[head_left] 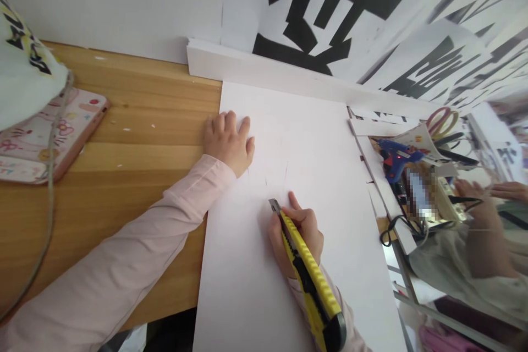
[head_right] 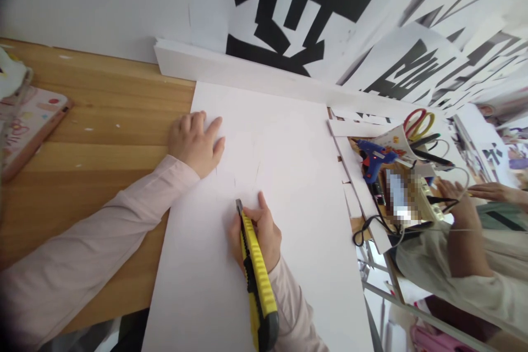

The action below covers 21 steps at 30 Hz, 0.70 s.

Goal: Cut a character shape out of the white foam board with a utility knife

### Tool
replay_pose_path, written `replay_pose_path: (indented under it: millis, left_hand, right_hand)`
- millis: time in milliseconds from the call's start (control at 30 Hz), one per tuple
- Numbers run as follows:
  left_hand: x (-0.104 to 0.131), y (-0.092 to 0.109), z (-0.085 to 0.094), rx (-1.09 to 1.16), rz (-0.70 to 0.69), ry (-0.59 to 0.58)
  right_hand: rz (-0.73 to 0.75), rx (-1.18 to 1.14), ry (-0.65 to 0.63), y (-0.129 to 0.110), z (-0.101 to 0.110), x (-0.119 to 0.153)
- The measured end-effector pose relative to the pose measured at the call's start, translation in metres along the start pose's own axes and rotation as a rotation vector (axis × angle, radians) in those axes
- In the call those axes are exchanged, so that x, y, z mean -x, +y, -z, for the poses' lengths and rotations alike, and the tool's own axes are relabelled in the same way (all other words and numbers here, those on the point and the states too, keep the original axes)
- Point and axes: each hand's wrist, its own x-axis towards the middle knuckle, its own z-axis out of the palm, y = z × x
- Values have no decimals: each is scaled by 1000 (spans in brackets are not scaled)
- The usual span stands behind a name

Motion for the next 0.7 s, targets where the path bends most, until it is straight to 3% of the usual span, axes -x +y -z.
replay_pose_path:
  millis: [500, 700]
  left_hand:
    - [-13, 3, 6, 30, 14, -4]
    - [-15, -1, 7, 104, -215, 63]
  right_hand:
    - [-37, -21, -1, -3, 3, -1]
    - [-35, -19, -14, -4, 4, -2]
